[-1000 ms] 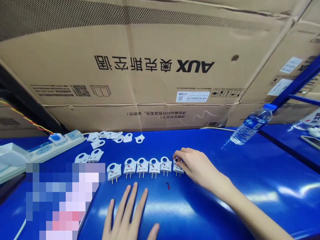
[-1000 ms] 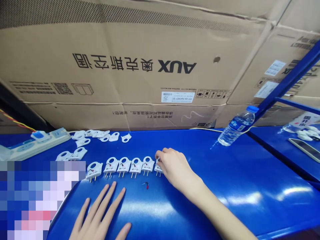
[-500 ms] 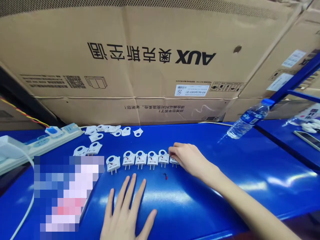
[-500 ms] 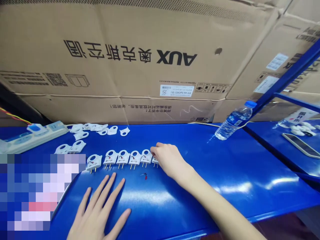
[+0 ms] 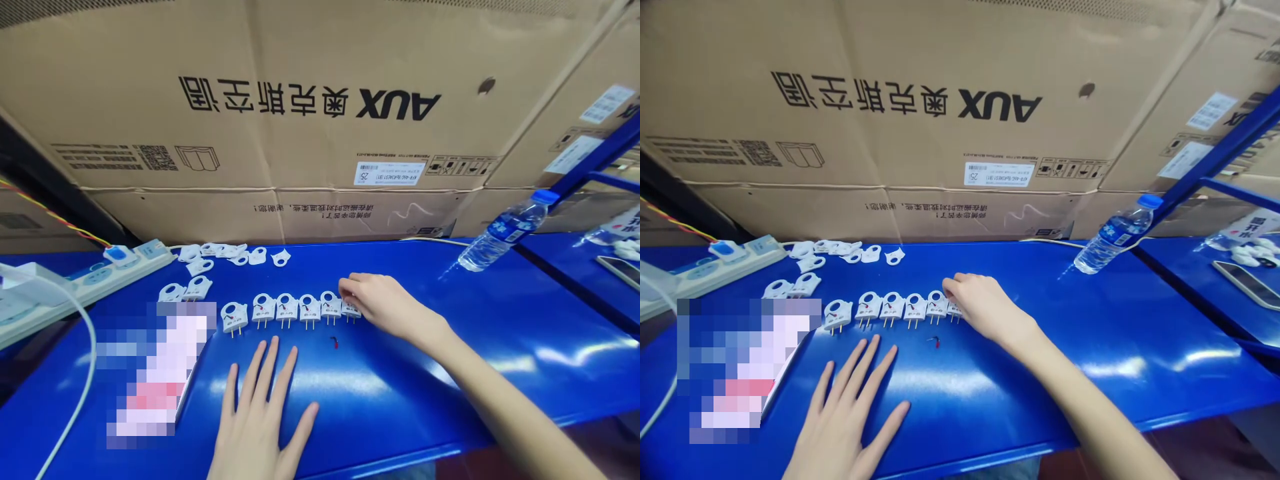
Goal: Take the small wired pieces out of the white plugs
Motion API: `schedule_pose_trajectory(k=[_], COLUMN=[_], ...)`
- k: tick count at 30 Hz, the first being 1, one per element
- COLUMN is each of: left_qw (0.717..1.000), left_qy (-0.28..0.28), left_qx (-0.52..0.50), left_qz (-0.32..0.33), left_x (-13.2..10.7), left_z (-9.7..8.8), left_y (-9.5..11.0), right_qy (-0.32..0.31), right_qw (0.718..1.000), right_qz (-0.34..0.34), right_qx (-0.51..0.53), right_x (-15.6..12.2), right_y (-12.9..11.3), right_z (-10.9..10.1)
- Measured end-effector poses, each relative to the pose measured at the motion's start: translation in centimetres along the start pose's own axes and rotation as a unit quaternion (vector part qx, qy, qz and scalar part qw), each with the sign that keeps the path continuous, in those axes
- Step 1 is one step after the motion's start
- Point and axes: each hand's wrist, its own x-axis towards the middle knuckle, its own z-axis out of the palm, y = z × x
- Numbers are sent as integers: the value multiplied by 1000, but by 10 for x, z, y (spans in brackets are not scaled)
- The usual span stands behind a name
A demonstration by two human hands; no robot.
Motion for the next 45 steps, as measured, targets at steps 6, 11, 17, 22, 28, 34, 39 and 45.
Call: schedule_pose_trajectory(k=[6,11,17,22,28,34,39,45], left_qw=[999,998,995,992,994,993,994,995], left_qy=[-30,-40,-42,-43,-44,-45,-43,-43], left_qx=[-13,-37,-75,-89,-82,-87,-90,-81], left_qz=[-1,-18,-59,-76,-55,-62,-50,-47], left_x=[0,4,18,18,15,16,14,14], left_z=[-4,-7,-6,-6,-3,-3,-1,-2], left_y=[0,1,1,3,-1,0,-3,-1], right_qy=[-23,-43,51,32,26,33,43,-61], right_qw=[987,970,988,996,997,997,990,968], right_qz=[-55,-74,-26,-23,-24,-12,-18,-82], right_qx=[148,228,146,77,63,67,131,228], right_x=[-13,-10,7,19,20,21,13,0], right_y=[-10,-12,-3,-2,-6,-8,-7,-4], right_z=[-3,1,14,25,25,24,12,3])
